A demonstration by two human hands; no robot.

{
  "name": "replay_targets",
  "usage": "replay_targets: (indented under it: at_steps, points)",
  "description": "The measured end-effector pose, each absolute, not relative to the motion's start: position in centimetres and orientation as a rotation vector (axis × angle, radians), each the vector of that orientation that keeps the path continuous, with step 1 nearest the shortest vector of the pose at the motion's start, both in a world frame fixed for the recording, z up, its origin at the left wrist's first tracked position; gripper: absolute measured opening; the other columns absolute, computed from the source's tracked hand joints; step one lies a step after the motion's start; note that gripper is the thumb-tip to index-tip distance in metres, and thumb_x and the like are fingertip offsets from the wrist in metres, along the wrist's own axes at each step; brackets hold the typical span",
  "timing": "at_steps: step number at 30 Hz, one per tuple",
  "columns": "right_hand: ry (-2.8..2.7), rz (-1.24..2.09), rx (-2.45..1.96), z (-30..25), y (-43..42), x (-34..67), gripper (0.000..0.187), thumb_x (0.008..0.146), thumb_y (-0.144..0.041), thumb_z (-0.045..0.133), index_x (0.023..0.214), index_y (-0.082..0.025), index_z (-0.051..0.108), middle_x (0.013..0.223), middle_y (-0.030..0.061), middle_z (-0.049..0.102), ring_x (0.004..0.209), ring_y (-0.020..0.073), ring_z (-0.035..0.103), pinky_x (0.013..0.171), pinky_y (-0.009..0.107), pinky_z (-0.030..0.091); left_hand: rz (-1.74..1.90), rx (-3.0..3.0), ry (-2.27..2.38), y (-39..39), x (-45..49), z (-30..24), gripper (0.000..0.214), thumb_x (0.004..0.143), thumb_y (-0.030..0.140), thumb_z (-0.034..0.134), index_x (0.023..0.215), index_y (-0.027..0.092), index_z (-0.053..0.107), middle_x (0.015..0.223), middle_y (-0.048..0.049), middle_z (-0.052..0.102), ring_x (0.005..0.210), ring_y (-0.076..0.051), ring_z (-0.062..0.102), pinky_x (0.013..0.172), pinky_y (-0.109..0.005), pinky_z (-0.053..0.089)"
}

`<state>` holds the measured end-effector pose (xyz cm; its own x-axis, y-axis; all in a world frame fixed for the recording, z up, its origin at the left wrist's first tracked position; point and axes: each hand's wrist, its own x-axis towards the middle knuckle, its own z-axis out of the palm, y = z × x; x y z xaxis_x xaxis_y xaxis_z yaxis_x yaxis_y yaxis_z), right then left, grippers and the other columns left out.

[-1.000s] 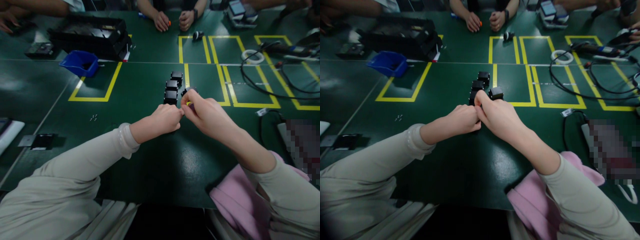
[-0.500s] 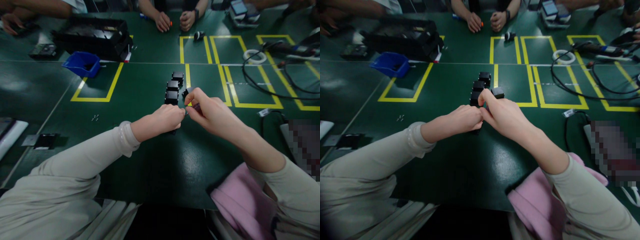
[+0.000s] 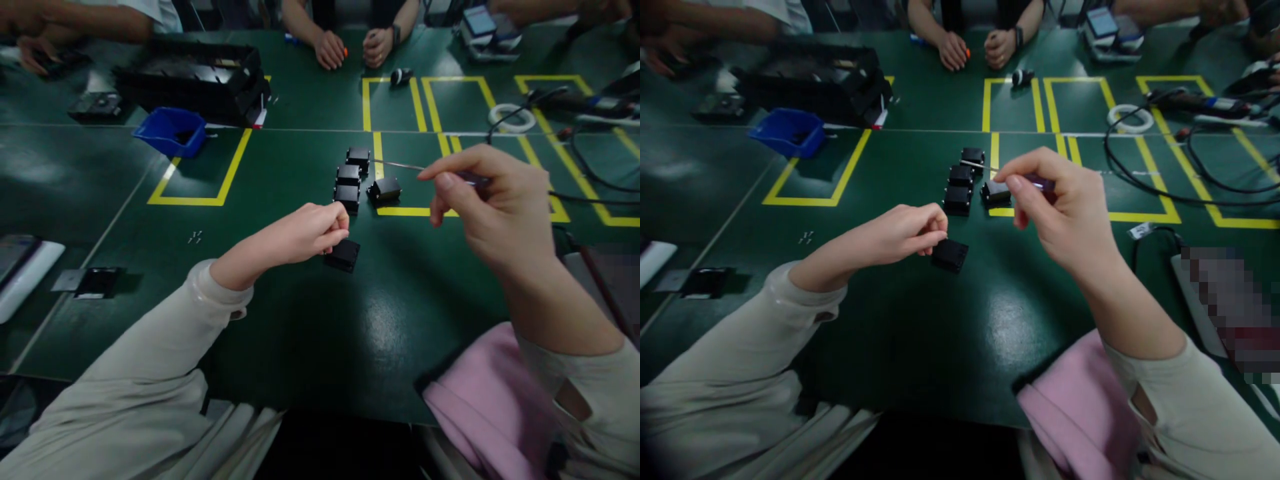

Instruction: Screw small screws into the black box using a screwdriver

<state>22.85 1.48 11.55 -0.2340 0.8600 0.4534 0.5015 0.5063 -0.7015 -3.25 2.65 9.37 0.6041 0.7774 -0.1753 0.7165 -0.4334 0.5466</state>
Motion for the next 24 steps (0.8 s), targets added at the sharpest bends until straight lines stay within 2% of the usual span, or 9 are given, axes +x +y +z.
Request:
replay_targets:
  at_steps: [3,5,10,15,17,20,21,24]
  points:
    - [-1.987,0.656,-1.091,9.6,1.0,22.0,0.012,0.100,-0.028,0.059,0.102,-0.021,0.067,0.085,0.0009,0.070,0.064,0.0132,0.067,0.062,0.028,0.053,0.228,2.131,1.223,0.6,-5.8,9.7,0.013,0.101,0.031,0.050,0.099,0.019,0.055,0.075,0.0025,0.068,0.066,-0.011,0.064,0.060,-0.022,0.042]
    - [-2.169,0.579,-1.072,8.1,0.6,21.0,0.014,0.099,-0.026,0.059,0.109,-0.019,0.067,0.100,0.0057,0.072,0.080,0.0167,0.071,0.073,0.032,0.056,0.317,2.080,1.302,-1.0,-7.8,9.6,0.014,0.101,0.032,0.049,0.098,0.019,0.053,0.076,0.0024,0.067,0.066,-0.011,0.064,0.062,-0.022,0.044]
    - [-2.502,0.328,-1.021,6.3,-0.1,18.0,0.037,0.099,-0.036,0.062,0.130,-0.016,0.060,0.119,0.0128,0.071,0.103,0.0262,0.072,0.075,0.035,0.056,0.468,1.909,1.740,-5.3,-14.8,7.7,0.020,0.101,0.037,0.049,0.104,0.018,0.053,0.081,0.0000,0.065,0.073,-0.014,0.066,0.072,-0.025,0.050]
    - [-2.620,0.193,-1.014,5.2,-0.2,16.3,0.055,0.093,-0.045,0.070,0.135,-0.013,0.056,0.128,0.0165,0.068,0.102,0.0298,0.071,0.081,0.041,0.058,0.520,1.725,2.407,-10.3,-23.3,6.5,0.026,0.101,0.037,0.049,0.118,0.018,0.053,0.107,-0.0070,0.070,0.102,-0.022,0.069,0.095,-0.035,0.051]
    - [-2.634,0.184,-1.036,4.7,-0.2,16.2,0.057,0.092,-0.044,0.072,0.137,-0.013,0.055,0.129,0.0170,0.068,0.102,0.0300,0.071,0.080,0.041,0.059,0.464,1.684,2.711,-12.2,-26.0,6.8,0.026,0.099,0.042,0.048,0.110,0.020,0.057,0.118,-0.0091,0.069,0.107,-0.028,0.068,0.098,-0.043,0.050]
    - [-2.654,0.194,-1.052,4.1,-0.2,16.4,0.056,0.093,-0.038,0.070,0.139,-0.013,0.053,0.130,0.0171,0.067,0.102,0.0302,0.072,0.081,0.041,0.059,0.399,1.685,2.923,-14.4,-28.6,7.0,0.021,0.095,0.043,0.047,0.099,0.023,0.053,0.122,-0.0093,0.068,0.123,-0.036,0.059,0.104,-0.050,0.047]
    - [-2.663,0.206,-1.049,4.0,-0.2,16.5,0.053,0.094,-0.035,0.069,0.139,-0.013,0.053,0.130,0.0170,0.068,0.102,0.0301,0.072,0.081,0.041,0.059,0.306,1.695,2.902,-14.9,-29.2,6.9,0.019,0.095,0.042,0.047,0.100,0.024,0.051,0.128,-0.0084,0.065,0.127,-0.036,0.056,0.105,-0.051,0.046]
    - [-2.683,0.261,-1.053,3.8,-0.1,16.6,0.044,0.096,-0.026,0.064,0.137,-0.014,0.054,0.127,0.0152,0.069,0.100,0.0280,0.073,0.079,0.039,0.060,0.144,1.752,2.896,-15.9,-30.6,6.2,0.015,0.095,0.041,0.047,0.098,0.026,0.046,0.129,-0.0073,0.063,0.125,-0.036,0.055,0.102,-0.050,0.048]
